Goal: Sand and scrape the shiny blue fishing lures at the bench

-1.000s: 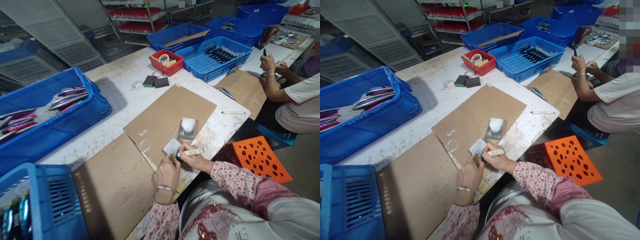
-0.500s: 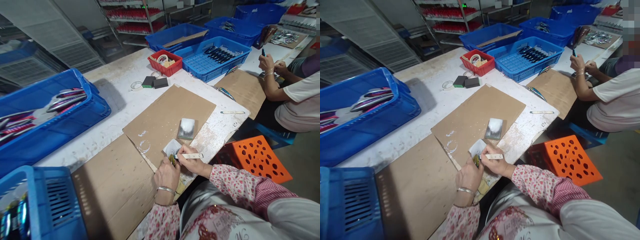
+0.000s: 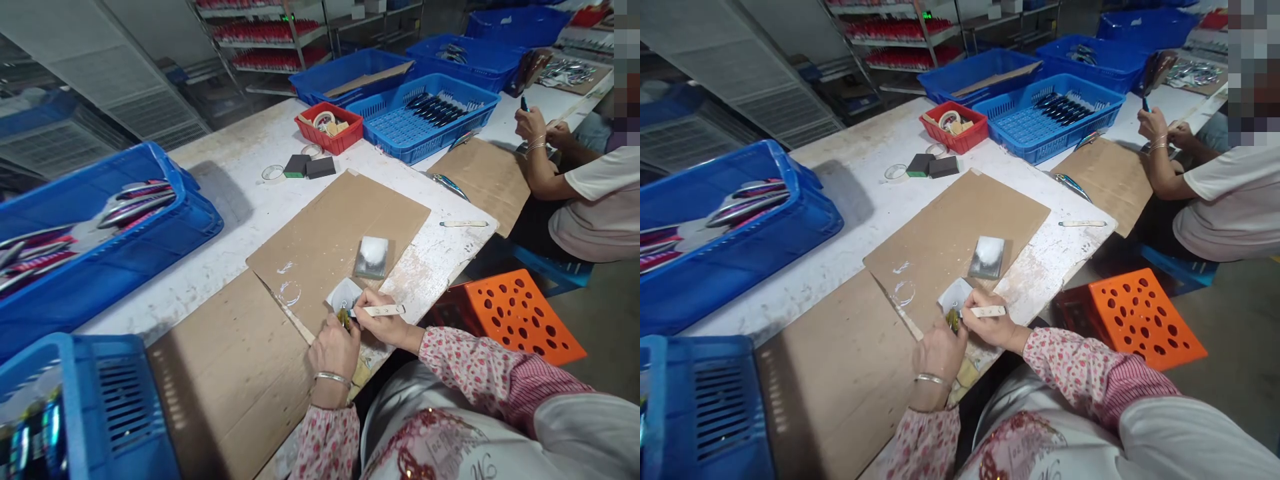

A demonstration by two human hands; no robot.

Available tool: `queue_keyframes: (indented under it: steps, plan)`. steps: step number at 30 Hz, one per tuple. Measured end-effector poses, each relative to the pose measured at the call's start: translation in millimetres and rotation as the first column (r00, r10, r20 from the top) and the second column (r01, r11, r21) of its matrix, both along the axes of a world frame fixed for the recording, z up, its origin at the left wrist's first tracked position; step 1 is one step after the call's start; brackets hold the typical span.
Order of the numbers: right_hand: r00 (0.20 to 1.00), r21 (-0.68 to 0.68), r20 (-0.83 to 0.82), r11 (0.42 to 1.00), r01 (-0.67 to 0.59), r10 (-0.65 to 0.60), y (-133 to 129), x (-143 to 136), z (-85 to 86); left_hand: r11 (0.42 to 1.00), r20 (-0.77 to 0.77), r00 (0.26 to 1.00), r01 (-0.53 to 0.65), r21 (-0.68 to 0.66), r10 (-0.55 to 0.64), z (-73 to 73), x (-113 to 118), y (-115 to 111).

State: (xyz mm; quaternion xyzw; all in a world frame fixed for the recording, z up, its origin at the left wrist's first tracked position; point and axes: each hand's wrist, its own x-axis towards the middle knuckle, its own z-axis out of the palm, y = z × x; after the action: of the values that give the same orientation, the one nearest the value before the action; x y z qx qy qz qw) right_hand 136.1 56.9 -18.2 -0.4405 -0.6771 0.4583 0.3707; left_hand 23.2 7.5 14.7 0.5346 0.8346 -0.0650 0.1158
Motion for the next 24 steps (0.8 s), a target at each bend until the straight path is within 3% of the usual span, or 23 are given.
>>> queue_keyframes:
  steps: [10,13,18,24]
  plan:
    - [0.998,-0.040,-0.035,0.998,-0.053,0.052,5,3,-1.8,1.000,-0.007,1.000,0.005,0.010,-0.005,0.8,0,-1]
    - [0.995,-0.013,-0.045,0.996,-0.092,0.091,7,4,-1.7,1.000,-0.009,1.000,0.004,0.014,-0.003,0.5,0,-1]
    - [0.999,0.042,-0.026,0.998,-0.046,0.047,12,6,-7.7,1.000,0.012,1.000,0.019,0.016,-0.019,1.0,-2,0]
    - [0.984,-0.067,-0.087,0.984,-0.164,0.157,13,9,-5.2,1.000,0.031,0.999,0.021,0.007,-0.021,3.4,-3,0]
